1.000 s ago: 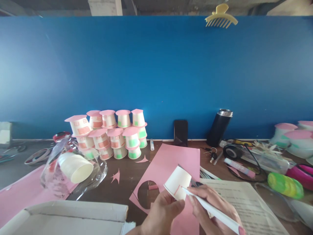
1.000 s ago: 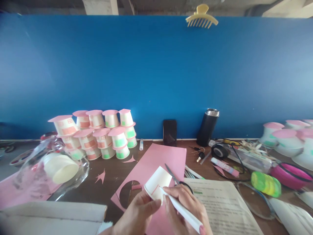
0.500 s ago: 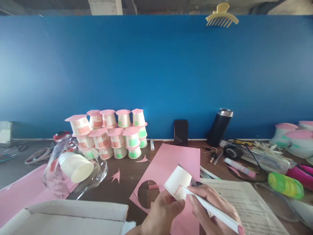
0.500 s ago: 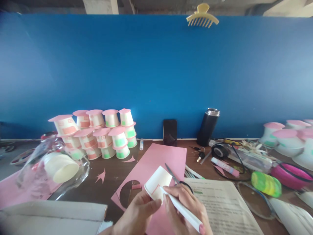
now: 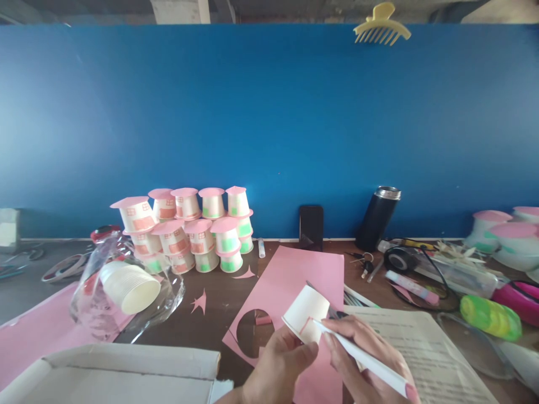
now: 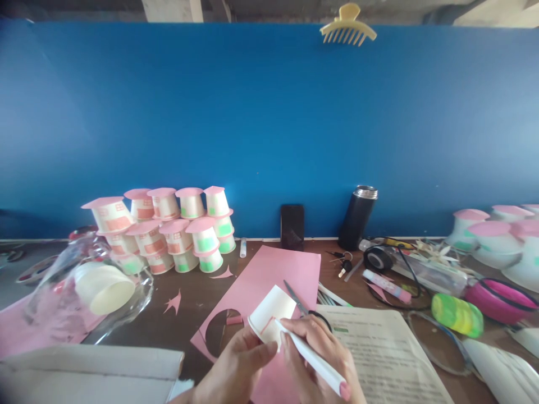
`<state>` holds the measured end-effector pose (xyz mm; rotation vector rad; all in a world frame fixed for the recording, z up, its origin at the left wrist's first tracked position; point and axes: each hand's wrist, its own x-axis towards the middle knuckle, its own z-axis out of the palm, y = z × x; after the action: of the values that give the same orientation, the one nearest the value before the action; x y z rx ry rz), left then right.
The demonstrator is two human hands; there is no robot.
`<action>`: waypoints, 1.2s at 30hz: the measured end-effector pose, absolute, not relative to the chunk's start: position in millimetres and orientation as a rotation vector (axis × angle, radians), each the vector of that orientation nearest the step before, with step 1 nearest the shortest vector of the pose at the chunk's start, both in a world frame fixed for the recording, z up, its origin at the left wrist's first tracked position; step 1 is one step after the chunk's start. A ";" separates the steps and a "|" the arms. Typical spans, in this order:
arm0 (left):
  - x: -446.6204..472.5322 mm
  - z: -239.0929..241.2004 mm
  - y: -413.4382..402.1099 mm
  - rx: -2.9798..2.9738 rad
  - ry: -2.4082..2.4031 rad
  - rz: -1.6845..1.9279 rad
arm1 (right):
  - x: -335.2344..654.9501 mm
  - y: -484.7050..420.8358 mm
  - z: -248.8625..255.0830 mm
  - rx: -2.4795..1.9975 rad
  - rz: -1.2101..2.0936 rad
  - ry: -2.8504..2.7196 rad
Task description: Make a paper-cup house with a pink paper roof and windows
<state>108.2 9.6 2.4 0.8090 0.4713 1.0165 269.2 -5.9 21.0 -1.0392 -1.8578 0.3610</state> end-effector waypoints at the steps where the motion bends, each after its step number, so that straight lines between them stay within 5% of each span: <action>1: 108.7 1.8 9.5 0.804 0.460 1.021 | 269.0 -5.8 21.1 -1.039 0.361 -1.862; 36: 109.6 13.2 8.1 0.725 0.344 1.086 | 270.1 -2.7 18.8 -1.025 0.356 -1.862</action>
<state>109.6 8.1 13.2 0.7255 0.3438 1.0858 270.1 -2.7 18.8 -1.0248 -1.8624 0.3559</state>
